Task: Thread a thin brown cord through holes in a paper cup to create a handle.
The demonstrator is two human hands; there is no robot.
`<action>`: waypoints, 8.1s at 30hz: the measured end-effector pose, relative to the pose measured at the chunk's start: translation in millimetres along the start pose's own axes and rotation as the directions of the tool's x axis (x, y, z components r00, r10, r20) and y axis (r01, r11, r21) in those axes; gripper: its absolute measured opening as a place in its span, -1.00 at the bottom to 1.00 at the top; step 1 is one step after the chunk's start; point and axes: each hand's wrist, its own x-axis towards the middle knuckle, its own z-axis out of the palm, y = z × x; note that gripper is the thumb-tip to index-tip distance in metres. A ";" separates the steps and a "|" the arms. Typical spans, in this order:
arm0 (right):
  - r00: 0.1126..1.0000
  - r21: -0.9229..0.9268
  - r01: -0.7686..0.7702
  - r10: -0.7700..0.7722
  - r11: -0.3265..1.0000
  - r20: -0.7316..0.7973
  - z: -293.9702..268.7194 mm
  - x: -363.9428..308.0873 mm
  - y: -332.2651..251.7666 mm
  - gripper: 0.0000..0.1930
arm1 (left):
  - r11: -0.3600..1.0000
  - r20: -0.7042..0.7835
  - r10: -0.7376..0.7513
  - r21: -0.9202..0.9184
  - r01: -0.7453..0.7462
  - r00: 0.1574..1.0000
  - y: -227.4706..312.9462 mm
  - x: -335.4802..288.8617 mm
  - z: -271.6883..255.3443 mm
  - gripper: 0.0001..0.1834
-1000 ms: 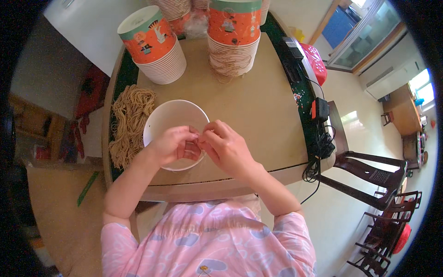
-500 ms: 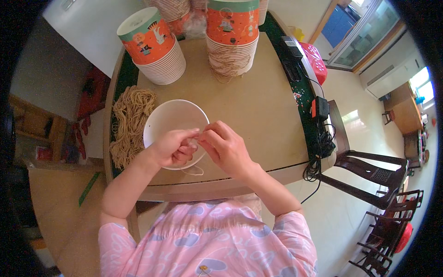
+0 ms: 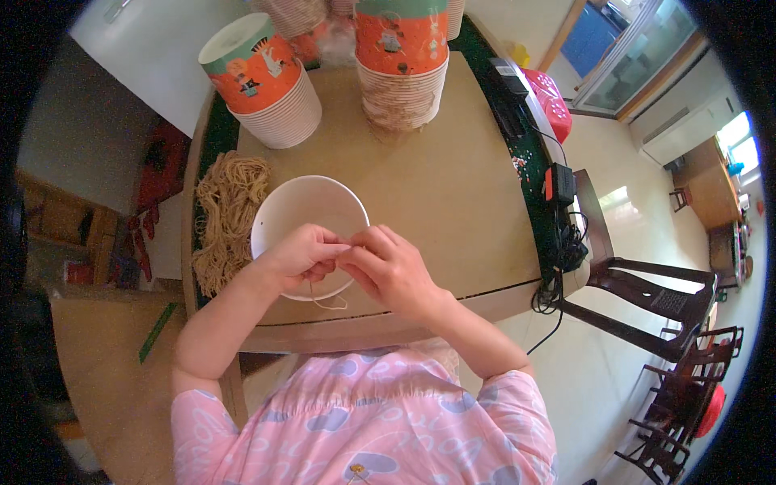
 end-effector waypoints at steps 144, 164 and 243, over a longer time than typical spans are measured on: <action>0.825 0.438 -0.509 0.566 0.741 0.002 18.3 -11.6 -23.5 -0.89 | 0.697 -0.414 0.713 0.510 -0.504 0.567 -35.2 -38.7 46.2 -0.84; 0.849 0.477 -0.436 0.524 0.763 -0.063 21.0 -10.2 -24.1 -0.87 | 0.682 -0.426 0.731 0.432 -0.589 0.533 -32.6 -45.9 47.2 -0.73; 0.929 0.549 -0.332 0.368 0.767 0.047 -1.3 -4.5 -1.5 -0.88 | 0.767 -0.276 0.641 0.259 -0.587 0.716 -16.6 -63.2 47.7 -0.84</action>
